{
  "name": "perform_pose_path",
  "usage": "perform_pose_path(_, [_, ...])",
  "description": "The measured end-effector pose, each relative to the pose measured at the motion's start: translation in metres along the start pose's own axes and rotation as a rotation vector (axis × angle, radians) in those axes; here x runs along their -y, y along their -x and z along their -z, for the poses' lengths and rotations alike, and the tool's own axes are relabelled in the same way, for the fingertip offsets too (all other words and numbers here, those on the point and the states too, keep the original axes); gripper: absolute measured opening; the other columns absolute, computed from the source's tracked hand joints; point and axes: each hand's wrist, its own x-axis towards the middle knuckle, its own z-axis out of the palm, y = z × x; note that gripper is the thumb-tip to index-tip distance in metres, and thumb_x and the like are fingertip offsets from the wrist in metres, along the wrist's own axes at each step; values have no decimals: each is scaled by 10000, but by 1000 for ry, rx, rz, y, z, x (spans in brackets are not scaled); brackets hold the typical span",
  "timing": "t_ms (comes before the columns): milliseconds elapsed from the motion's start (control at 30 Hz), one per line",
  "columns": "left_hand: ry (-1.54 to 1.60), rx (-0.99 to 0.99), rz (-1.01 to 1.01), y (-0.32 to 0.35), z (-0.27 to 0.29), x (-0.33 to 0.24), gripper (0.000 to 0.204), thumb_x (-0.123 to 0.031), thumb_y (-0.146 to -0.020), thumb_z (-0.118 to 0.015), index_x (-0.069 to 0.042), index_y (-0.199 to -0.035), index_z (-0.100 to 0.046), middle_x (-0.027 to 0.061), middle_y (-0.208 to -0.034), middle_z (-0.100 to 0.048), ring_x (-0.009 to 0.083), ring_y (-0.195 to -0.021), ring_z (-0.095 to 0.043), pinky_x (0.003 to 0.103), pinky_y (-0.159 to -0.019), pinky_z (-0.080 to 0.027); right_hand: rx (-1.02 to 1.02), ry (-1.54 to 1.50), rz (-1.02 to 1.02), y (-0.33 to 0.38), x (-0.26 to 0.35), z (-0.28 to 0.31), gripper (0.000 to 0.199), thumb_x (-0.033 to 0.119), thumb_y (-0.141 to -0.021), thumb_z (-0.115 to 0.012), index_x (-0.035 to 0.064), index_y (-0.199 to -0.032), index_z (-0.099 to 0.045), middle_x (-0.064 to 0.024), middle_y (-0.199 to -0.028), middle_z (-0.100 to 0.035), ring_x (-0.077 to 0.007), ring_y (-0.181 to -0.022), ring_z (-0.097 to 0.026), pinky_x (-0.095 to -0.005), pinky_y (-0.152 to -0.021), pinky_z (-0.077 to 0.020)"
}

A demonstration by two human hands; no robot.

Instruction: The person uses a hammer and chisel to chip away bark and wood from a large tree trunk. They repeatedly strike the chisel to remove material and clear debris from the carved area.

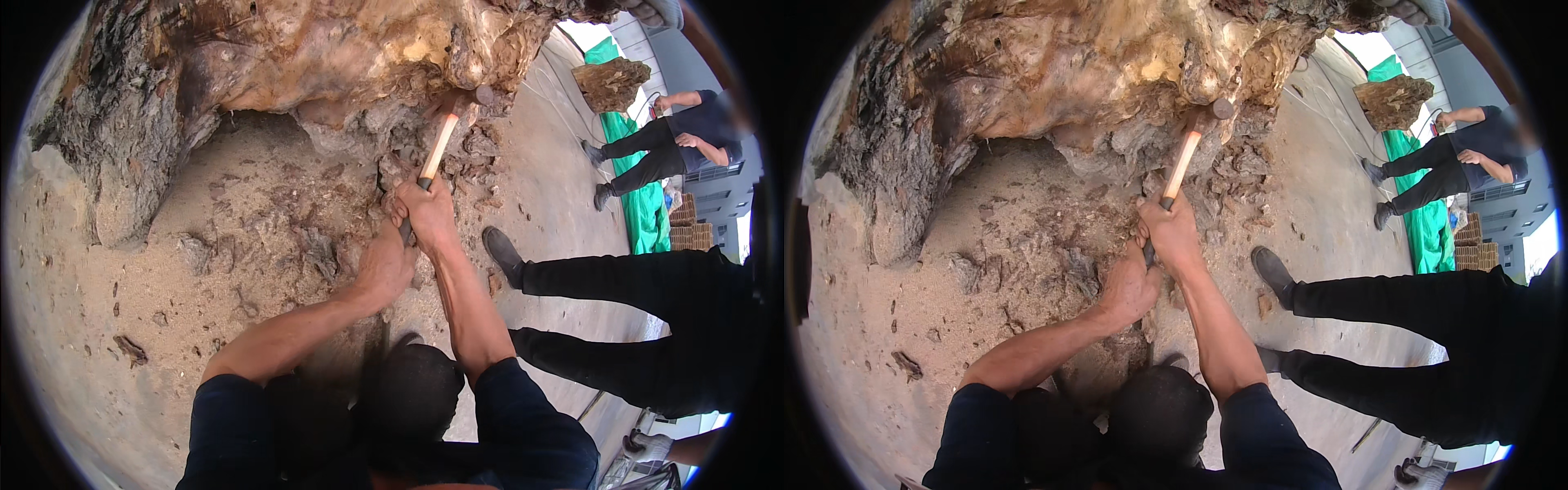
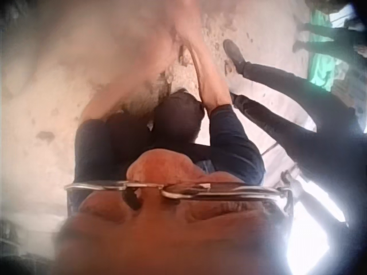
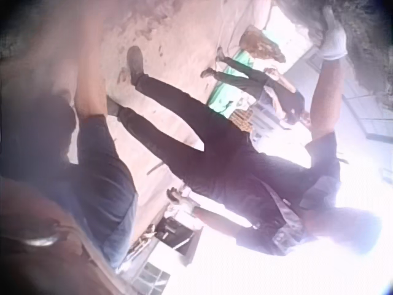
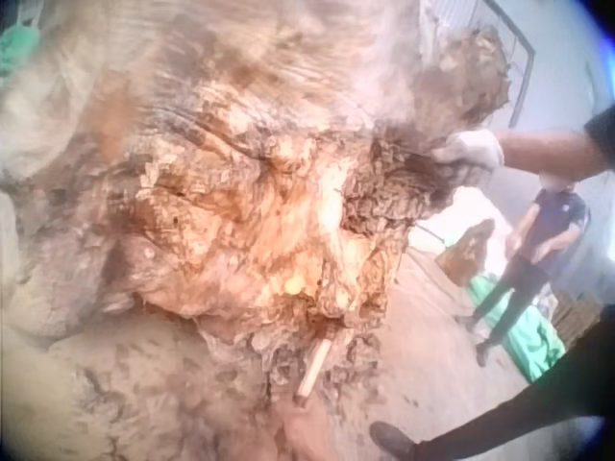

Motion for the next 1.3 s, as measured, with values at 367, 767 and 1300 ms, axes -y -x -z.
perform_pose_path(367, [-20, -190, -251, -39, 31, 29, 389, -102, -957, -536, 61, -1276, -384, 335, -975, -667, 517, -871, -679, 589, -791, -537, 61, -28, 305, -9, -9, -22, 166, 68, -1029, -625, 70, -976, -467, -18, -711, -540, -119, -651, -548, -298, -642, -501])
perform_pose_path(767, [-103, -195, -174, -106, 19, 81, 466, -124, -985, -555, 35, -1388, -383, 320, -1105, -660, 498, -956, -674, 553, -844, -535, 39, -72, 269, -84, -63, -14, 168, 52, -1016, -639, 50, -989, -473, -37, -780, -576, -119, -707, -584, -283, -654, -509])
perform_pose_path(1300, [43, -70, -17, -43, 10, 2, 506, -46, -890, -583, 128, -1314, -369, 334, -883, -665, 517, -821, -682, 581, -756, -539, -1, 101, 28, -33, 9, -3, 178, 23, -996, -605, 57, -890, -467, -33, -682, -532, -129, -582, -530, -317, -541, -479])
